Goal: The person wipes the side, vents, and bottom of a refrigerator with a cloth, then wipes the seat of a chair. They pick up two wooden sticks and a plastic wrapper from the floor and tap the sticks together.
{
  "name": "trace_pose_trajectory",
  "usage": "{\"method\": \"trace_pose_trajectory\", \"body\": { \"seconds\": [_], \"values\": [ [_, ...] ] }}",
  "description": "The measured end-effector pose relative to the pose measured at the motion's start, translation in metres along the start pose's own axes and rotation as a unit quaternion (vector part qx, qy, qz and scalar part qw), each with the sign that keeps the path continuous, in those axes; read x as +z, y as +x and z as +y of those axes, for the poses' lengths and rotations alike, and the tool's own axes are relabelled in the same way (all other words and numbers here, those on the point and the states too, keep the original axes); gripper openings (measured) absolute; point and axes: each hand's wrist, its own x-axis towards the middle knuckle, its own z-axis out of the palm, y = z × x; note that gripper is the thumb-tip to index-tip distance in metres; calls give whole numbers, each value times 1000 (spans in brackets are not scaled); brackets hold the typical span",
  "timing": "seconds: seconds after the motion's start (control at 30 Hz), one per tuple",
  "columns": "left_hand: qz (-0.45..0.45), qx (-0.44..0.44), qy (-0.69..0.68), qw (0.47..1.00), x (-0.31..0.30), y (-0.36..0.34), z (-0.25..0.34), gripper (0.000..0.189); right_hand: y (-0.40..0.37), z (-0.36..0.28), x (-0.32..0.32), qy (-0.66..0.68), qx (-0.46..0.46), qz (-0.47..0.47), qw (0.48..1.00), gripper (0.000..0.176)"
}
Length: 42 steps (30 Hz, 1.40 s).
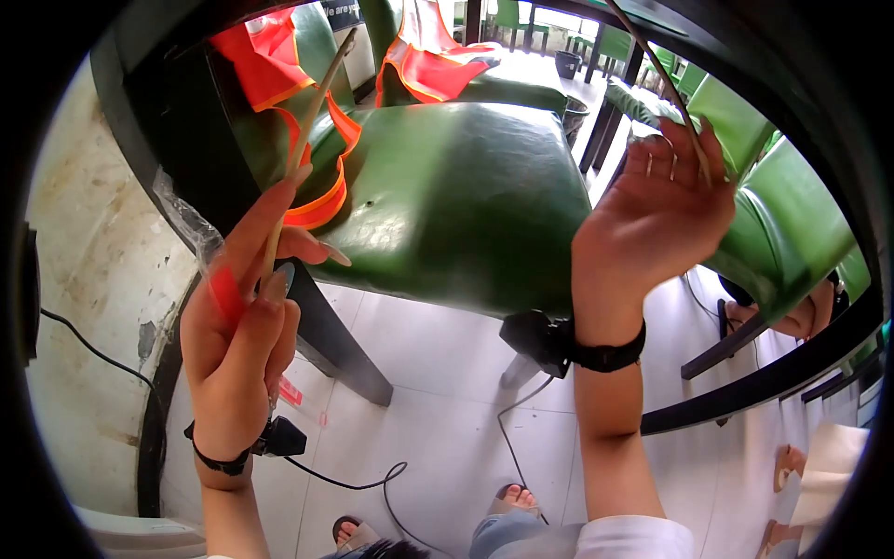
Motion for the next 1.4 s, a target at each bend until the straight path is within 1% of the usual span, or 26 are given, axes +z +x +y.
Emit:
{"method": "trace_pose_trajectory", "body": {
  "seconds": [0.03,0.13,0.17,0.27,0.37,0.47,0.6,0.63,0.8,0.9,0.93,1.0,1.1,1.2,1.3,1.37,1.4],
  "values": [
    [-3,-8,-2,1000,0,0,-1,57,0,-6,-6,20,-3,-20,1000,39],
    [-14,-30,-10,999,1,3,-4,57,2,-18,-16,31,19,-125,991,39],
    [-16,-32,-10,999,1,3,-6,57,2,-22,-13,30,30,-142,989,40],
    [-22,-39,-10,999,3,3,-10,57,-4,-27,0,62,61,-160,983,42],
    [-30,-49,-17,998,4,3,-12,58,-6,-29,9,42,72,-170,982,42],
    [-39,-62,2,997,1,2,-13,55,-11,-26,10,-24,29,-197,980,43],
    [-51,-99,31,993,-8,-1,-8,45,-22,-24,25,-20,32,-230,973,46],
    [-47,-96,27,994,-9,-1,-8,45,-25,-25,33,-20,30,-238,971,47],
    [-37,-79,9,996,-15,-6,-9,46,-37,-29,56,-79,16,-296,952,37],
    [-41,-107,5,993,-19,-9,-4,46,-40,-27,57,-94,-7,-280,955,38],
    [-40,-97,16,994,-19,-11,-6,46,-41,-26,57,-103,-11,-270,957,38],
    [-38,-76,36,996,-20,-15,-12,47,-43,-26,56,-116,-2,-259,959,40],
    [-37,-70,38,996,-21,-18,-12,47,-46,-28,55,-147,25,-261,954,43],
    [-50,-102,12,993,-23,-18,-5,48,-49,-30,56,-212,26,-280,936,45],
    [-55,-98,33,993,-24,-20,-5,49,-52,-34,54,-262,38,-294,918,46],
    [-50,-85,48,994,-23,-24,-7,49,-56,-41,53,-276,74,-278,917,46],
    [-48,-79,55,994,-22,-26,-8,49,-58,-43,51,-270,75,-253,926,41]
  ]
}}
